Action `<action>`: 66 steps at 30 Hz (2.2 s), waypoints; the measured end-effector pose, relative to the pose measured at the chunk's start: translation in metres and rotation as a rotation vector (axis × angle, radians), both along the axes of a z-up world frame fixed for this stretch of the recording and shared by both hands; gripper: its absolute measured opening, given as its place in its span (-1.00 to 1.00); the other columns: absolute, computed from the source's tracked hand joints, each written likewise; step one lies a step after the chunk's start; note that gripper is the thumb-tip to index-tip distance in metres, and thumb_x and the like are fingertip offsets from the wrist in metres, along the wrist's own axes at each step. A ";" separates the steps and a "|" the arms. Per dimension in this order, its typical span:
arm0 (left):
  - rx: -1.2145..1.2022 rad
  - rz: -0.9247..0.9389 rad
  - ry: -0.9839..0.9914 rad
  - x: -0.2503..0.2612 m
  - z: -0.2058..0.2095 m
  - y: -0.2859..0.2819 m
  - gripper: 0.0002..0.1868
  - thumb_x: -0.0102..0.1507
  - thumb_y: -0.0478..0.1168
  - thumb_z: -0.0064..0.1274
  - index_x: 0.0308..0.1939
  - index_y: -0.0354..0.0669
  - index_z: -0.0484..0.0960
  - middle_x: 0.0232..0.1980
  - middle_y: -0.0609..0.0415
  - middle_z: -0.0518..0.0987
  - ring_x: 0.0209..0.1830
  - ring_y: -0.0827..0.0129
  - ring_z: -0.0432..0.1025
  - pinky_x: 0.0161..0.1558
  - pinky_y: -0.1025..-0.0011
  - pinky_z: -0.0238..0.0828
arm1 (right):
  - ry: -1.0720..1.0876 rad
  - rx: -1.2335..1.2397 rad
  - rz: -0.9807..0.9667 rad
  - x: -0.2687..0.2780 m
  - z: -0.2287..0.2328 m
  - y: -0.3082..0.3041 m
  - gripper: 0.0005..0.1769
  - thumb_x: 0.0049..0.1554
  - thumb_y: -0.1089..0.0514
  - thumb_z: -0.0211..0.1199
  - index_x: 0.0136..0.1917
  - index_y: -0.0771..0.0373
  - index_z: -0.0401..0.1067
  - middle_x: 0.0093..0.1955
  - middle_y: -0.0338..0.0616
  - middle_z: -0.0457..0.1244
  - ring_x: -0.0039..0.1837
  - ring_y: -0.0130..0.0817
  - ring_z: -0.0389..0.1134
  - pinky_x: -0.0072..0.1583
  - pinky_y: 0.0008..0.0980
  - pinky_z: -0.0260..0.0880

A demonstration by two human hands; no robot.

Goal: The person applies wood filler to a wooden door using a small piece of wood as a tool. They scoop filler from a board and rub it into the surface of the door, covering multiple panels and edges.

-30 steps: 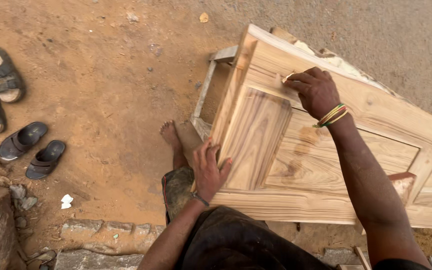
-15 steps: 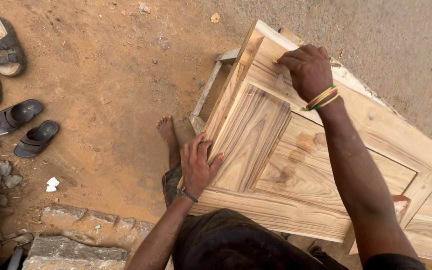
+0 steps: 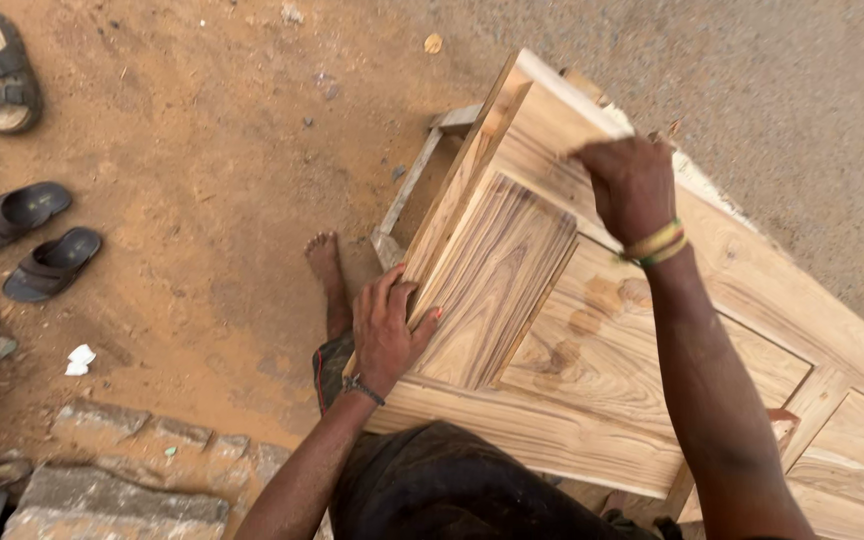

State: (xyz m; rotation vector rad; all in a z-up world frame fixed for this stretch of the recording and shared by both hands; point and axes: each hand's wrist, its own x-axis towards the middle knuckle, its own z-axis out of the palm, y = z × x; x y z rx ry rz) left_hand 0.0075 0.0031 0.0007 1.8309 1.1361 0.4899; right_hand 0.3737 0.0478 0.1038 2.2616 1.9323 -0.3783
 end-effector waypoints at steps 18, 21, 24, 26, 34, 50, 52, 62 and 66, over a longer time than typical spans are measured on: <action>-0.017 -0.005 -0.008 -0.001 -0.003 0.001 -0.48 0.20 0.07 0.28 0.04 -0.22 0.54 0.35 -0.12 0.40 0.29 -0.02 0.30 0.25 -0.06 0.21 | -0.013 0.232 -0.015 -0.041 -0.002 -0.031 -0.80 0.27 0.31 0.28 0.11 0.09 0.61 0.09 -0.25 0.43 0.07 -0.27 0.32 0.07 -0.20 0.19; -0.019 -0.001 0.009 -0.001 -0.005 -0.003 -0.48 0.21 0.08 0.27 0.04 -0.20 0.55 0.34 -0.11 0.40 0.29 0.00 0.30 0.26 -0.08 0.21 | -0.146 0.407 -0.031 -0.062 -0.044 -0.030 -0.78 0.31 0.33 0.29 0.19 0.12 0.59 0.13 -0.21 0.42 0.09 -0.30 0.32 0.09 -0.24 0.24; -0.019 0.000 0.001 -0.002 -0.003 -0.001 -0.49 0.21 0.10 0.26 0.03 -0.19 0.56 0.35 -0.11 0.42 0.30 -0.01 0.30 0.24 -0.08 0.22 | -0.229 0.463 0.009 -0.093 -0.058 -0.047 -0.70 0.25 0.35 0.28 0.24 0.18 0.57 0.17 -0.18 0.40 0.19 -0.28 0.35 0.16 -0.28 0.29; -0.025 0.042 0.009 0.001 -0.002 0.000 -0.49 0.20 0.10 0.25 0.02 -0.19 0.56 0.34 -0.11 0.42 0.30 -0.01 0.30 0.24 -0.08 0.22 | -0.209 0.415 0.007 -0.101 -0.045 -0.057 -0.66 0.19 0.37 0.28 0.22 0.15 0.58 0.16 -0.21 0.40 0.17 -0.28 0.35 0.10 -0.27 0.26; -0.033 0.013 -0.010 -0.002 -0.001 0.000 -0.47 0.23 0.12 0.24 0.05 -0.21 0.56 0.33 -0.14 0.41 0.28 -0.02 0.30 0.23 -0.08 0.22 | -0.176 0.389 -0.023 -0.072 -0.013 -0.047 -0.60 0.09 0.42 0.28 0.20 0.24 0.56 0.15 -0.16 0.38 0.14 -0.17 0.34 0.12 -0.18 0.26; -0.035 -0.060 0.047 0.000 -0.010 -0.003 -0.45 0.23 0.14 0.21 0.05 -0.22 0.55 0.33 -0.15 0.40 0.21 -0.01 0.33 0.19 -0.05 0.23 | -0.173 0.276 -0.054 -0.103 -0.011 -0.103 -0.53 0.03 0.37 0.24 0.24 0.26 0.56 0.17 -0.10 0.40 0.17 -0.15 0.39 0.10 -0.18 0.38; 0.000 -0.030 0.041 0.002 -0.008 -0.001 -0.47 0.24 0.14 0.21 0.04 -0.19 0.55 0.34 -0.13 0.40 0.23 -0.01 0.33 0.20 -0.04 0.22 | -0.032 0.223 -0.018 -0.091 0.002 -0.096 -0.62 0.06 0.38 0.23 0.15 0.21 0.57 0.12 -0.14 0.42 0.13 -0.19 0.39 0.12 -0.20 0.41; 0.019 0.027 0.047 0.000 -0.001 -0.003 -0.47 0.22 0.16 0.22 0.00 -0.20 0.58 0.33 -0.12 0.46 0.26 -0.01 0.34 0.22 -0.04 0.21 | 0.192 0.318 0.399 -0.011 -0.009 0.047 -0.83 0.38 0.33 0.24 0.15 0.16 0.60 0.17 -0.18 0.43 0.17 -0.29 0.43 0.23 -0.23 0.39; -0.007 0.066 0.070 -0.002 -0.001 -0.002 -0.52 0.22 0.14 0.23 -0.04 -0.17 0.60 0.29 -0.11 0.50 0.25 0.01 0.36 0.23 -0.03 0.21 | 0.087 0.265 0.530 -0.020 -0.013 0.073 -0.77 0.29 0.29 0.26 0.19 0.16 0.60 0.19 -0.20 0.43 0.24 -0.25 0.39 0.28 -0.23 0.39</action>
